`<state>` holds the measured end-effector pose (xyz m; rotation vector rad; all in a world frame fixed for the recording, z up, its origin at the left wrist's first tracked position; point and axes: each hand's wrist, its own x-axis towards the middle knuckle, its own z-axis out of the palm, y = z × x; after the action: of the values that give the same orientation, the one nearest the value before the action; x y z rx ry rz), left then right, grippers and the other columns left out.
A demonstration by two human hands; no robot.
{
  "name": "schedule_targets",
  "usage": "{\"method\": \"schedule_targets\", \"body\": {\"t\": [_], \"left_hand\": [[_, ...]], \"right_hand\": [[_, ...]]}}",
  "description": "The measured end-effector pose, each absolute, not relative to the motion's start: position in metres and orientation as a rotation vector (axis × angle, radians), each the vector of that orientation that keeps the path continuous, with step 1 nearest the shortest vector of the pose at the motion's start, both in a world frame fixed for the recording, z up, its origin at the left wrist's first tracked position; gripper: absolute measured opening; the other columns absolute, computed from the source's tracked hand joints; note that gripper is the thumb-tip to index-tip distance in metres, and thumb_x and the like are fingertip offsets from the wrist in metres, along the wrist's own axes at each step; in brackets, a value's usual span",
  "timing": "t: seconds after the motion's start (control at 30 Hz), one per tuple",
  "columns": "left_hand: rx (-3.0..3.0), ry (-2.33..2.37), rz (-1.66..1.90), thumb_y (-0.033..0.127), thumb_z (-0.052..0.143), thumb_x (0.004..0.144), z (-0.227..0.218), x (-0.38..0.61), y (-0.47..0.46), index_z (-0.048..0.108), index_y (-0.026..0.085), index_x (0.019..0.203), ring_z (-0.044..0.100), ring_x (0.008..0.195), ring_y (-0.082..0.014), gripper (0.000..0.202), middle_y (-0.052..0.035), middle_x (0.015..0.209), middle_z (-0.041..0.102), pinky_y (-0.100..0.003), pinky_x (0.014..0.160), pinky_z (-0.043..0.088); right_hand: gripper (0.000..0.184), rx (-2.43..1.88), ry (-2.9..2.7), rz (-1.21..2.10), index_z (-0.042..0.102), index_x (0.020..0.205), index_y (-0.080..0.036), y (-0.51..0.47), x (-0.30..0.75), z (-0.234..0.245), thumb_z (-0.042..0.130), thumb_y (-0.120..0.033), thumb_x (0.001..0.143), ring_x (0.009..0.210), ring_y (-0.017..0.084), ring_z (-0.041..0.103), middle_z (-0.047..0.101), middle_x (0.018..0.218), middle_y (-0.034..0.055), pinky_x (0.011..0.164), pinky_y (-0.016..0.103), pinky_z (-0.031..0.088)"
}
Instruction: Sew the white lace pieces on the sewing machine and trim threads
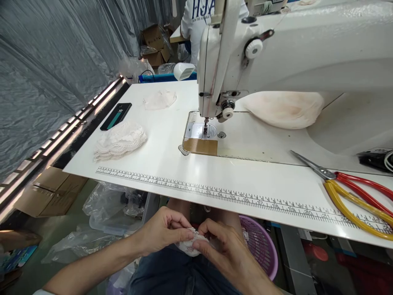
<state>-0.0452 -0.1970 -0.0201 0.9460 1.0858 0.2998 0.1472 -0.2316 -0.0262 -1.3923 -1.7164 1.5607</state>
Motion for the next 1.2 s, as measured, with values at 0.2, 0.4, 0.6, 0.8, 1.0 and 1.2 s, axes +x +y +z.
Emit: {"method": "schedule_targets", "body": {"t": [0.2,0.4,0.6,0.8,1.0,1.2], "left_hand": [[1.076,0.985,0.322,0.054,0.058,0.077,-0.011,-0.052,-0.195,0.073,0.007,0.083,0.050,0.059,-0.0103,0.049,-0.0056,0.067,0.064,-0.021,0.056,0.036],[0.985,0.951,0.213,0.035,0.076,0.063,-0.011,-0.061,-0.196,0.071,0.009,0.097,0.063,0.073,-0.0166,0.043,-0.0113,0.087,0.071,-0.026,0.071,0.046],[1.103,1.028,0.201,0.030,0.073,0.066,-0.011,-0.062,-0.199,0.073,0.011,0.093,0.065,0.070,-0.0181,0.033,-0.0102,0.079,0.072,-0.022,0.062,0.044],[1.091,1.010,0.213,0.031,0.071,0.067,-0.009,-0.064,-0.201,0.072,0.011,0.092,0.065,0.070,-0.0168,0.032,-0.0090,0.080,0.072,-0.023,0.064,0.046],[1.008,0.924,0.251,0.037,0.073,0.066,-0.016,-0.057,-0.203,0.069,0.010,0.095,0.055,0.060,-0.0095,0.039,-0.0043,0.072,0.067,-0.021,0.060,0.041],[1.002,1.023,0.412,0.049,0.071,0.067,-0.014,-0.043,-0.204,0.057,0.011,0.072,0.034,0.047,-0.0036,0.041,0.0046,0.053,0.049,-0.018,0.046,0.024]], "right_hand": [[0.030,-1.272,-1.424,1.827,0.055,0.071,-0.020,-0.229,0.148,-0.030,0.059,-0.047,0.083,0.058,0.010,0.044,0.048,0.064,-0.0034,0.050,0.019,0.036],[0.030,-1.285,-1.427,1.841,0.059,0.073,-0.018,-0.230,0.154,-0.036,0.059,-0.047,0.083,0.064,0.012,0.047,0.052,0.067,-0.0020,0.058,0.022,0.039],[0.030,-1.292,-1.490,1.816,0.061,0.075,-0.019,-0.233,0.155,-0.035,0.057,-0.048,0.083,0.065,0.014,0.050,0.054,0.068,-0.0013,0.060,0.023,0.041],[0.030,-1.271,-1.479,1.840,0.063,0.079,-0.020,-0.234,0.151,-0.030,0.059,-0.049,0.082,0.065,0.013,0.052,0.057,0.070,-0.0008,0.058,0.023,0.041],[0.027,-1.300,-1.670,1.660,0.061,0.076,-0.020,-0.232,0.148,-0.026,0.053,-0.043,0.087,0.066,0.014,0.052,0.058,0.069,-0.0010,0.059,0.023,0.040],[0.010,-1.430,-1.904,0.901,0.054,0.091,-0.023,-0.243,0.146,-0.008,0.052,-0.032,0.089,0.076,0.017,0.057,0.060,0.086,0.0038,0.064,0.026,0.044]]}}
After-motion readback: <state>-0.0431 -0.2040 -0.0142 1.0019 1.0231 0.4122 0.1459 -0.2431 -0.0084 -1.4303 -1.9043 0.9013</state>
